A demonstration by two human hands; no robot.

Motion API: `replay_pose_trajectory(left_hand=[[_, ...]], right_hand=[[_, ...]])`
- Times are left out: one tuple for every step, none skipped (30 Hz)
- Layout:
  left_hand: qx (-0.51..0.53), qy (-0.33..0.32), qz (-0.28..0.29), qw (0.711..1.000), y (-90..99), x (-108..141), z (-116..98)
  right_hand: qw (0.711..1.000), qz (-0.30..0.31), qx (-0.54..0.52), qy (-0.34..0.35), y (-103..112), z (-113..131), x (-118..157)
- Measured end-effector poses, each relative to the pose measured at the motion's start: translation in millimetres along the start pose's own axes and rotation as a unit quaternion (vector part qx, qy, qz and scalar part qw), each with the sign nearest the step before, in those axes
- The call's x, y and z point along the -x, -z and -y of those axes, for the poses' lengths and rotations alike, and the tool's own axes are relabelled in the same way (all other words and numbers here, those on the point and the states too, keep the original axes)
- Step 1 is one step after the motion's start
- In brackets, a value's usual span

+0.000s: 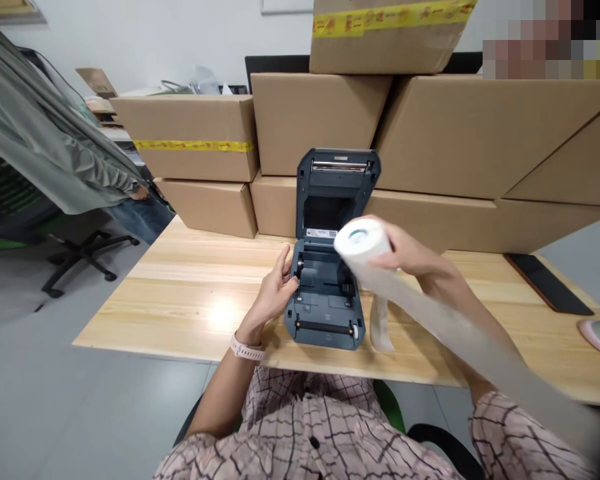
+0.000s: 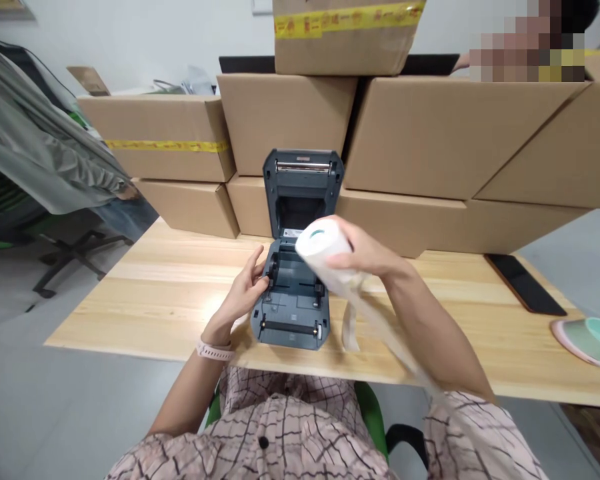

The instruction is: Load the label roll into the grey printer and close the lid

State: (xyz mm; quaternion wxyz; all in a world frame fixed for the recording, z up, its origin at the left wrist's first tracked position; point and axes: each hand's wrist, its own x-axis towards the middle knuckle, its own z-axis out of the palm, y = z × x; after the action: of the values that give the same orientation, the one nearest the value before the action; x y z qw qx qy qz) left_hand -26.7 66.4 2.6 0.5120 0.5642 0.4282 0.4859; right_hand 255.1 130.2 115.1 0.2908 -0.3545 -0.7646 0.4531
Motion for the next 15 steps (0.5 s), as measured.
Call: replay_pose_trajectory(left_hand=[[-0.007, -0.001, -0.002, 1.0, 0.4, 0, 0], [-0.015, -0.001, -0.003, 1.0, 0.7, 0, 1], [-0.021, -0.001, -0.003, 1.0, 1.0, 0, 1], [-0.025, -0.001, -0.003, 1.0, 1.3, 0, 1], [-0.028, 0.001, -0.003, 1.0, 1.5, 0, 1], [-0.032, 0.003, -0.003, 0.999, 1.6, 0, 1], [-0.035, 0.005, -0.004, 0.999, 1.6, 0, 0], [-0.039, 0.007, -0.005, 0.999, 1.6, 0, -1], [-0.043, 0.007, -0.007, 0.999, 1.6, 0, -1], [-0.047, 0.007, -0.008, 0.999, 1.5, 0, -2], [-0.05, 0.006, -0.008, 0.999, 1.4, 0, -2], [-0.051, 0.005, -0.008, 0.999, 1.3, 0, -3], [-0.05, 0.004, -0.007, 0.999, 1.2, 0, -3], [-0.049, 0.004, -0.006, 0.999, 1.1, 0, -3], [-0.048, 0.004, -0.005, 0.999, 1.0, 0, -3]], right_hand=[[0.997, 0.034, 0.072, 0.013, -8, 10, -7], [0.988, 0.067, 0.141, 0.015, -16, 18, -14], [0.975, 0.094, 0.201, 0.01, -24, 24, -21], [0.962, 0.114, 0.247, 0.0, -31, 28, -26], [0.951, 0.128, 0.282, -0.008, -36, 30, -30], [0.941, 0.137, 0.309, -0.015, -41, 31, -33], [0.932, 0.144, 0.332, -0.02, -45, 30, -36], [0.923, 0.151, 0.352, -0.025, -49, 29, -39], [0.915, 0.159, 0.371, -0.03, -52, 26, -41], [0.906, 0.168, 0.388, -0.035, -55, 22, -44], [0.896, 0.179, 0.403, -0.041, -59, 18, -47], [0.888, 0.19, 0.416, -0.047, -62, 14, -50], [0.881, 0.2, 0.425, -0.052, -65, 10, -53], [0.876, 0.207, 0.431, -0.058, -68, 7, -56], [0.873, 0.213, 0.435, -0.061, -71, 4, -58]])
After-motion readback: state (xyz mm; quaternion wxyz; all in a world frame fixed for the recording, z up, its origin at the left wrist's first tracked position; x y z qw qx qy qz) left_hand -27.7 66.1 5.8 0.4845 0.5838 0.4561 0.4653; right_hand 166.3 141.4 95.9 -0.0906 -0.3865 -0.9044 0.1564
